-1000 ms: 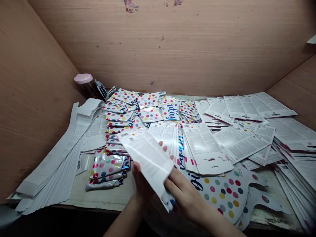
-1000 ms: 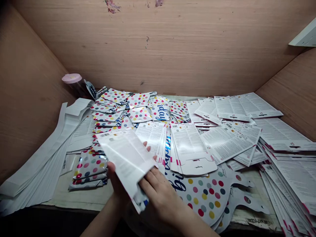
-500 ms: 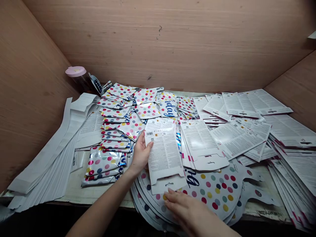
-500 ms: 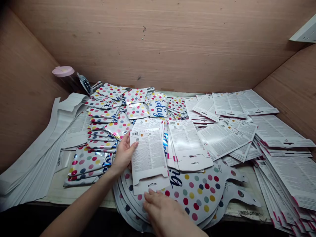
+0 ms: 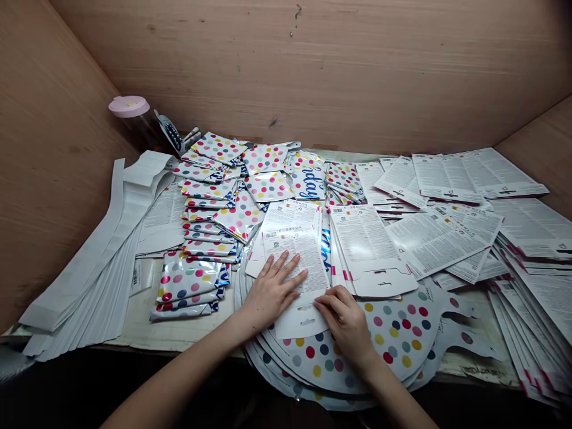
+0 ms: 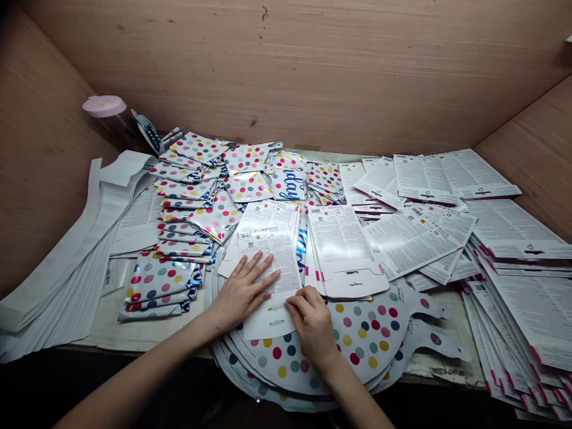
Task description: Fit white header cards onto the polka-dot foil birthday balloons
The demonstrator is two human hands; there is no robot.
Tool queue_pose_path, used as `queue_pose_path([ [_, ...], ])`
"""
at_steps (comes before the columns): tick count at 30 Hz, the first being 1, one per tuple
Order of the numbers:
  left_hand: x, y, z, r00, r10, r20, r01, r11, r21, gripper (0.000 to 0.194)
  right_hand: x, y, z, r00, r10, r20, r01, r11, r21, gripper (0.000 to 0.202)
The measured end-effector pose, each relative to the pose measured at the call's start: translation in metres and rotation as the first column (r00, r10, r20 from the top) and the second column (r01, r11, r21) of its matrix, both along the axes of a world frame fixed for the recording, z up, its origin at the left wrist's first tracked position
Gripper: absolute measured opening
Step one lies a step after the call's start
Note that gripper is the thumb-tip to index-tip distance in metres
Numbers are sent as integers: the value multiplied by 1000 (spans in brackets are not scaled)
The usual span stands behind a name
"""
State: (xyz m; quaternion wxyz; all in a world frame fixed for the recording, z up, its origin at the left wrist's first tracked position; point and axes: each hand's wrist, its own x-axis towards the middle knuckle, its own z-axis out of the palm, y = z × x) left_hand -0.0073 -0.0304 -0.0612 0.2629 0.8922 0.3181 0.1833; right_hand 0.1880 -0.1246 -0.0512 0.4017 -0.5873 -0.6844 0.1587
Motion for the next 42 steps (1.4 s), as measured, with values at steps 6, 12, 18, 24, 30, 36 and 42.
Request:
queue_pose_path([
  [6,0,0,2,1000,5,22,-4,1000,-20,50,0,1,-2,1000,4,-3,-4,1000,7,17],
  [12,0,-1,1,999,10,39,-9,1000,-15,50,0,1,-5,1000,1,-5,-1,1000,-4,14],
  [18,1,-3,5,981,34,-191,7,978,210,47,0,0,-10,1000,23,0,-23,1000,15,13],
  [24,1,-3,5,967,43,-253,33,958,286,46,2,5,-11,997,66,50,-65,998,-25,11],
  [30,1,-3,6,968,29,-251,42,961,272,47,-1,9,-18,985,69,159,-66,997,-26,13],
  [36,1,-2,7,964,27,-265,49,960,277,46,-2,-2,-19,977,58,204,-57,998,-8,13],
  [42,0,-2,4,966,29,-257,52,951,304,47,-1,-6,-14,983,13,182,-14,1000,6,9],
])
